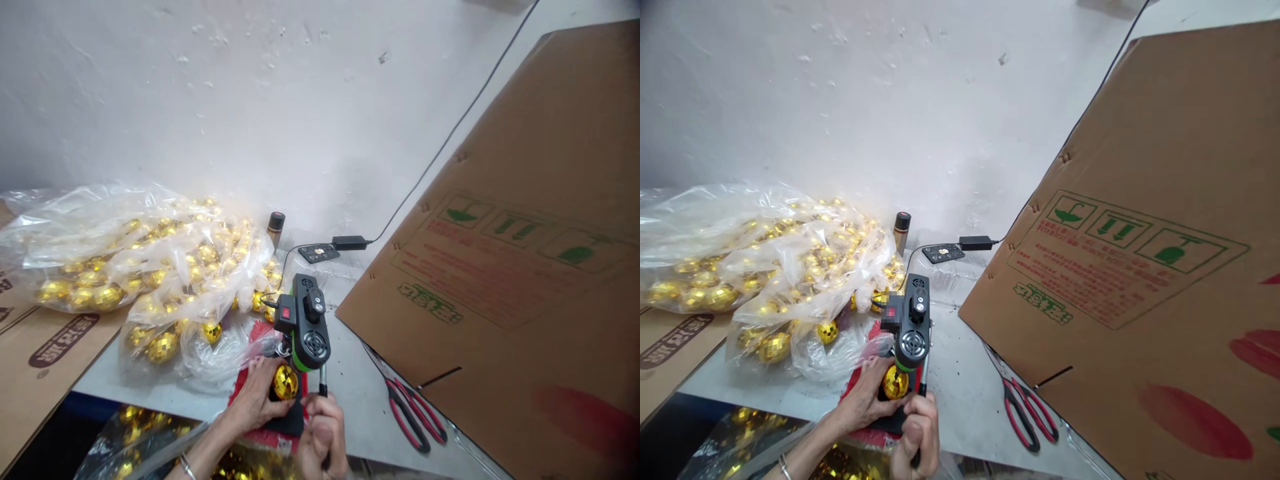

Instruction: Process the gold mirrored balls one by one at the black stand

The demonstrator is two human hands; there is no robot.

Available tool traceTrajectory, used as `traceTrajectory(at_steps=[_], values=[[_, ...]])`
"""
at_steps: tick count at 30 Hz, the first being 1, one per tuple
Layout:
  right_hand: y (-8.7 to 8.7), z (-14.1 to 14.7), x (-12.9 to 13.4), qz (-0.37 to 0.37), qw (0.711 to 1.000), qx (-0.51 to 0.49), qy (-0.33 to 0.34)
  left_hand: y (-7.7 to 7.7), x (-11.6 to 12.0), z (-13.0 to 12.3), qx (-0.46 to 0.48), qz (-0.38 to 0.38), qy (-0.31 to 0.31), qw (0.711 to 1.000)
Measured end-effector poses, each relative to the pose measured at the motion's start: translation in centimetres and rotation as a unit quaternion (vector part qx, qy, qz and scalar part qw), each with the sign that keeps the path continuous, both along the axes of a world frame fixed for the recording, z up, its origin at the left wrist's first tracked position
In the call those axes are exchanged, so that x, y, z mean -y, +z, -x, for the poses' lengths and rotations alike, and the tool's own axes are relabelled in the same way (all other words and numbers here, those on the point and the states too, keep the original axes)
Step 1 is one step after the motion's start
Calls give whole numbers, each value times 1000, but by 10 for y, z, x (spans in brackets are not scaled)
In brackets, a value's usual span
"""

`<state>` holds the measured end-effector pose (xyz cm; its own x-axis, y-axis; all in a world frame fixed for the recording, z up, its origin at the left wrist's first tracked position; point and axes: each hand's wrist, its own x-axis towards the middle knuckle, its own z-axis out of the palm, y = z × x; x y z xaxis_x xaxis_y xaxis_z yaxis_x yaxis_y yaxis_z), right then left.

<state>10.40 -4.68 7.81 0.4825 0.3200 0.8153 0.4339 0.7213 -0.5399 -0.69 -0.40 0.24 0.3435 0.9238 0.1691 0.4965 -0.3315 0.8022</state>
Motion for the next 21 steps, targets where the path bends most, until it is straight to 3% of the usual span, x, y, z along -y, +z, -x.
traceTrajectory(at_steps=[3, 8, 11, 13, 15, 19, 21], values=[[12, -5, 0, 3, 1000, 5, 2, 6, -2, -2, -5, 14, -3, 1000], [67, -18, 1, 86, 996, -6, 39, 4, 9, 8, -8, 24, -6, 1000], [86, -20, 3, 110, 992, 2, 54, -1, 27, 31, -2, -28, -36, 999], [85, -18, 5, 107, 993, 11, 50, 3, 32, 53, -11, -73, -30, 997], [77, -15, 7, 101, 994, 9, 45, 15, 23, 77, -47, -104, 24, 993], [63, -13, 9, 90, 994, 7, 55, 45, -23, 115, -238, -109, 185, 947], [62, -14, 10, 92, 994, 17, 60, 51, -42, 124, -283, -94, 221, 929]])
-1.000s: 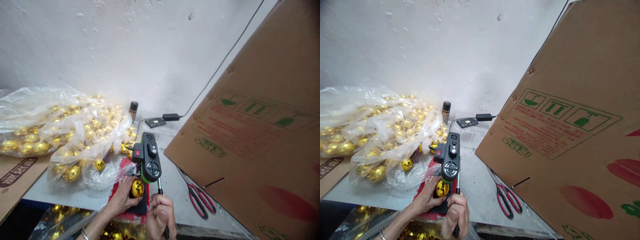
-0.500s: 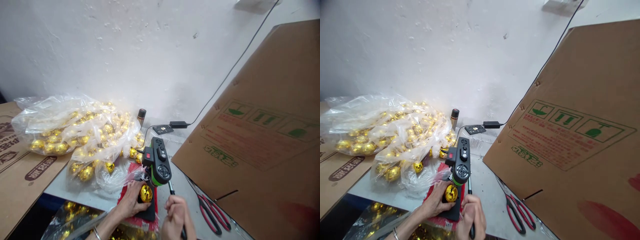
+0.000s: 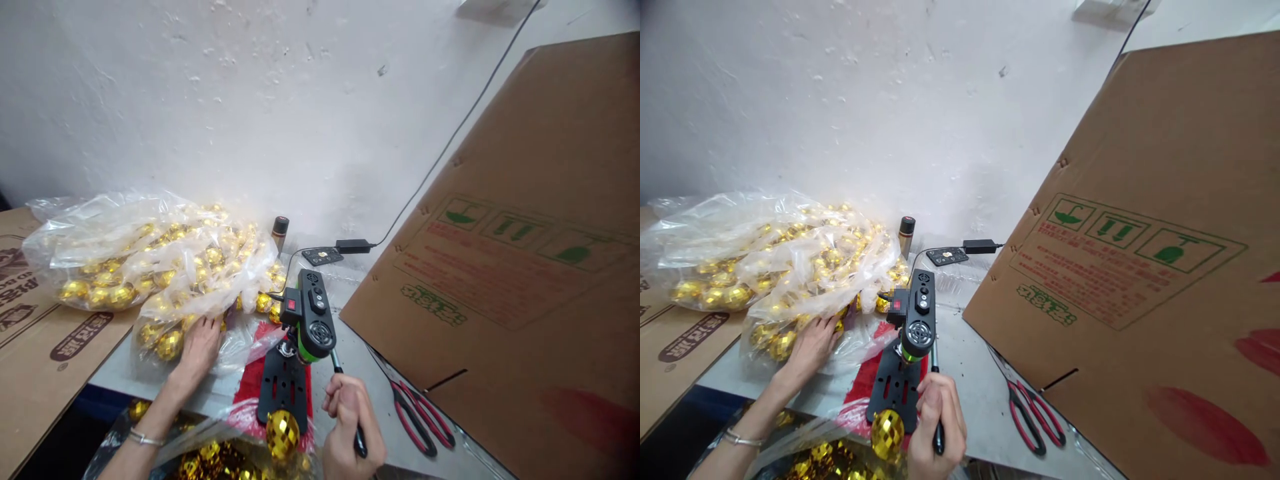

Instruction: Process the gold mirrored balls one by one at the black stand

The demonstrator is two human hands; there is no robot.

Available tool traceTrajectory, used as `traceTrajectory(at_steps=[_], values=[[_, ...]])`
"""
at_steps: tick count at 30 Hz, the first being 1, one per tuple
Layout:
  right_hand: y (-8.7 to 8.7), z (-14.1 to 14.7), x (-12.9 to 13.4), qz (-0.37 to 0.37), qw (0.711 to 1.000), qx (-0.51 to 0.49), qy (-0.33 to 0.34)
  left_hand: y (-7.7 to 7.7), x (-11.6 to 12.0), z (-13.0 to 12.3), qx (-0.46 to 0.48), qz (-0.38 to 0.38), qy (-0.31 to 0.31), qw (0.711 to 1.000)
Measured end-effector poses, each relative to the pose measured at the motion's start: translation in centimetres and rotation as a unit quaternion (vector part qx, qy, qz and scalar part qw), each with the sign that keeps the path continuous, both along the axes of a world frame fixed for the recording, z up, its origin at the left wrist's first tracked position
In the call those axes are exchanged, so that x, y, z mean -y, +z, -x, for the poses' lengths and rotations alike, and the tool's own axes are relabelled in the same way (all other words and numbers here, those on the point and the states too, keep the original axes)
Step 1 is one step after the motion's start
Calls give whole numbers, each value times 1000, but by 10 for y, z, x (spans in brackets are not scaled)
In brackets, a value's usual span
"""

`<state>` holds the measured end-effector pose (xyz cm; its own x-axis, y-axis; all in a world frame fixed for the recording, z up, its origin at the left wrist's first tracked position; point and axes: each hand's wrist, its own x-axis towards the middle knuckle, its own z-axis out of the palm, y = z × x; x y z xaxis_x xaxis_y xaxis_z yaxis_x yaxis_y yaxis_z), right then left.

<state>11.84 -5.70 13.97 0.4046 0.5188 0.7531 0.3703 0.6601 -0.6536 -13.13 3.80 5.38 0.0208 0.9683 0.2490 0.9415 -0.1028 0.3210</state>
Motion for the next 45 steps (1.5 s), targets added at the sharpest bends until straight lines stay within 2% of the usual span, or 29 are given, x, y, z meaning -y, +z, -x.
traceTrajectory(at_steps=[2, 5, 7, 9, 11, 14, 16, 18, 22, 28, 34, 41, 45], values=[[-1, -2, 1, 3, 1000, 10, 2, 1, -10, 4, -6, 15, 11, 1000], [-3, -4, 2, 1, 1000, 22, 2, 0, -10, 6, 3, 30, -8, 1000], [-6, -5, 2, 3, 1000, 29, 2, 1, -8, 5, 56, 51, -36, 996], [-8, -5, 2, 8, 999, 35, 3, 3, -4, 1, 153, 70, -60, 984], [-7, -5, 2, 8, 999, 31, 4, 2, 1, -10, 269, 81, -75, 957], [0, -4, 1, 7, 1000, 10, 3, -6, 13, -37, 422, 107, -102, 894], [6, -3, 0, 13, 1000, 7, 6, -15, 23, -58, 482, 133, -130, 856], [12, -3, -1, 16, 1000, 10, 9, -23, 32, -75, 499, 148, -147, 841], [17, -4, -1, 5, 1000, 25, 13, -31, 41, -91, 445, 159, -150, 868], [17, -4, 3, 1, 999, 52, 15, -26, 42, -96, 351, 136, -182, 909], [17, -6, 5, 8, 998, 64, 19, -22, 42, -100, 299, 127, -235, 916], [12, -6, 5, 0, 997, 71, 6, -42, 39, -110, 229, 63, -227, 944], [1, -6, 5, -29, 997, 76, -10, -45, 41, -113, 214, 75, -230, 946]])
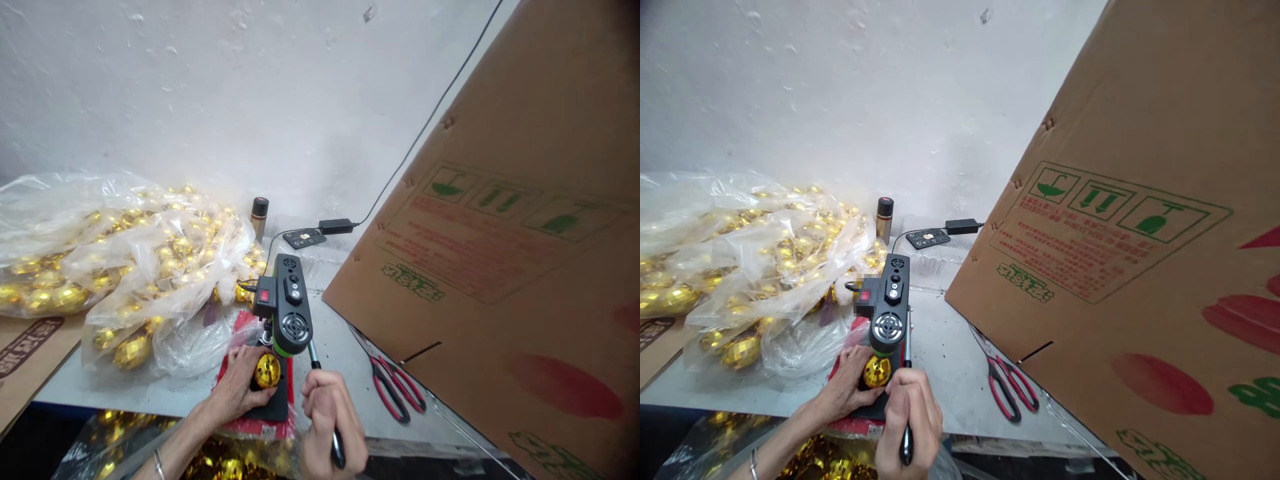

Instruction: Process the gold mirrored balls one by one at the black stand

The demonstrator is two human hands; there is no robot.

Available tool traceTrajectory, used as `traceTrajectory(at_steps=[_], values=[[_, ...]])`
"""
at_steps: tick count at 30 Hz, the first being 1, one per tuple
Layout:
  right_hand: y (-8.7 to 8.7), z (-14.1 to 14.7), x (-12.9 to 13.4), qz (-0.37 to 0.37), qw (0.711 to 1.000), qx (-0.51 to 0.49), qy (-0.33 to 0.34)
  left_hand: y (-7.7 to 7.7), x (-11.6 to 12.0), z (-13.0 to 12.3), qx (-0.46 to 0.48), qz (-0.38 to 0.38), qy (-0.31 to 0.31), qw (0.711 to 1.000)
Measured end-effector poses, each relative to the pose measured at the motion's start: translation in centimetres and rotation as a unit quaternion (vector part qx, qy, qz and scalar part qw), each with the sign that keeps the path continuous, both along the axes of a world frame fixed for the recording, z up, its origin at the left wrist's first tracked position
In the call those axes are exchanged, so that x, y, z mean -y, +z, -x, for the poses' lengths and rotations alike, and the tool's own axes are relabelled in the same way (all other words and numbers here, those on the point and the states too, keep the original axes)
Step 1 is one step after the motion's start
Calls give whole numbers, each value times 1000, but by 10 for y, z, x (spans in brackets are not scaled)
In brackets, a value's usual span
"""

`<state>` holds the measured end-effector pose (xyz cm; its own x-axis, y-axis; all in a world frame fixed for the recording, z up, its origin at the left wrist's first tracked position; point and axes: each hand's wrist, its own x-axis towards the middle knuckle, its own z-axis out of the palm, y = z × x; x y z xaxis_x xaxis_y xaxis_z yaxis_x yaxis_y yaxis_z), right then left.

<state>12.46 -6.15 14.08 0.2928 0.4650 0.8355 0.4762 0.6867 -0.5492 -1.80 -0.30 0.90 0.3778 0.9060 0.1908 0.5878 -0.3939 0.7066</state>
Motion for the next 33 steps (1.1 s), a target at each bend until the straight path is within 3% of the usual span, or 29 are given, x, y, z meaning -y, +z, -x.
traceTrajectory(at_steps=[8, 12, 21, 27, 33], values=[[-38, 5, -1, -16, 998, 12, -61, 4, 2, 0, -6, 30, -17, 999], [-42, 11, -3, -29, 996, -13, -89, 3, 3, 0, -6, 36, -17, 999], [-51, 16, -9, -50, 994, -60, -81, -1, 2, -3, -10, 33, -7, 999], [-62, 16, -13, -56, 993, -71, -74, 2, 2, -4, -10, 34, -6, 999], [-61, 13, -13, -64, 995, -56, -48, 8, 2, -5, -7, 44, -4, 999]])
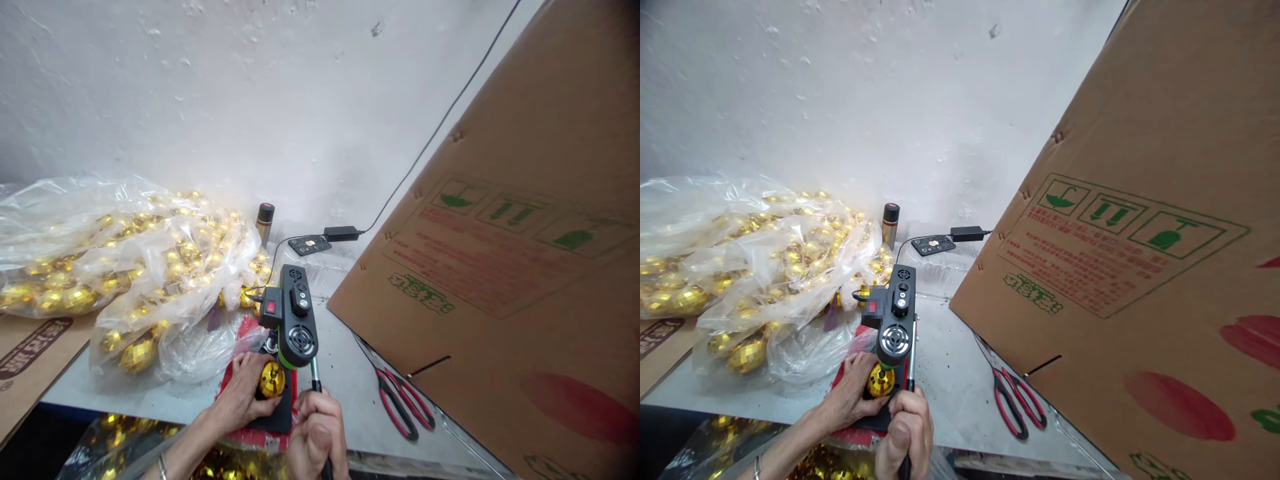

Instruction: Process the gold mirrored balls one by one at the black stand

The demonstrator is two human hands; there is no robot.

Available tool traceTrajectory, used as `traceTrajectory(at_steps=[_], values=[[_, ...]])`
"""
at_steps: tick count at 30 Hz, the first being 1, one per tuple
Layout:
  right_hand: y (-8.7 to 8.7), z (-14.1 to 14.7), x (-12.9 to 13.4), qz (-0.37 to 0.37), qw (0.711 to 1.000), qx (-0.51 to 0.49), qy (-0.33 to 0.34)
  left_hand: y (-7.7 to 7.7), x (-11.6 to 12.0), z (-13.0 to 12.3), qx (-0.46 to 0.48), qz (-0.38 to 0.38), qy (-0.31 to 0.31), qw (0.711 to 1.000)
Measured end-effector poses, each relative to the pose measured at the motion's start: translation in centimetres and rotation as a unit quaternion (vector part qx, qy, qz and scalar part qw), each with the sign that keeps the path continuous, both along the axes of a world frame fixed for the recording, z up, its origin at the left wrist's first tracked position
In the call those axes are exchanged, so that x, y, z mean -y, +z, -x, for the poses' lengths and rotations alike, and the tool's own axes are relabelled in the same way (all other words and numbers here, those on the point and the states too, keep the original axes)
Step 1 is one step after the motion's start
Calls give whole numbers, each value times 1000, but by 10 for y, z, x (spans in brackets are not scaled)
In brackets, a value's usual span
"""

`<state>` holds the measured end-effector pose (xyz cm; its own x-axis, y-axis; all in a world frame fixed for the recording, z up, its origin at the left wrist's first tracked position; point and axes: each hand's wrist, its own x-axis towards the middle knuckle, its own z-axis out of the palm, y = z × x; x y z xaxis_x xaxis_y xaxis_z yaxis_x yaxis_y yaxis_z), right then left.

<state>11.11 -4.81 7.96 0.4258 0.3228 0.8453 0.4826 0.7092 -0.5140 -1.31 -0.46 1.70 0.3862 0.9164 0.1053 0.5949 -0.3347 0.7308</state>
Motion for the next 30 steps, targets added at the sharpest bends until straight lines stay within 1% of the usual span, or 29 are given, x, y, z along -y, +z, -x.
traceTrajectory(at_steps=[3, 7, 10, 12, 16, 18, 19, 22, 23, 25, 27, 29, 30], values=[[2, 4, 2, 30, 999, -41, 11, -1, -1, 0, 6, -8, -1, 1000], [3, 9, 1, 23, 996, -89, 18, -7, -4, -1, 21, -25, -7, 999], [2, 10, 0, 23, 996, -89, 19, -13, -5, -2, 30, -36, -17, 999], [-1, 10, -1, 21, 996, -82, 18, -15, -5, -3, 32, -40, -10, 999], [-5, 13, -2, -2, 997, -76, 12, -13, -4, -5, 32, -41, 9, 999], [2, 13, -1, 1, 997, -81, 17, -9, -6, -7, 32, -38, 11, 999], [9, 13, -1, 3, 996, -86, 20, -6, -7, -7, 32, -35, 9, 999], [40, 5, 0, 43, 993, -103, 30, -2, -6, -7, 30, -19, -3, 999], [51, 1, 0, 77, 991, -102, 38, -4, -3, -5, 29, -18, -8, 999], [69, -7, 1, 121, 988, -78, 52, -12, 8, 3, 27, -33, -16, 999], [76, -13, 3, 130, 989, -44, 60, -25, 23, 16, 24, -66, -28, 997], [72, -14, 5, 124, 990, -21, 58, -34, 32, 33, 25, -108, -29, 993], [68, -13, 6, 122, 991, -20, 53, -34, 32, 41, 28, -127, -18, 991]])
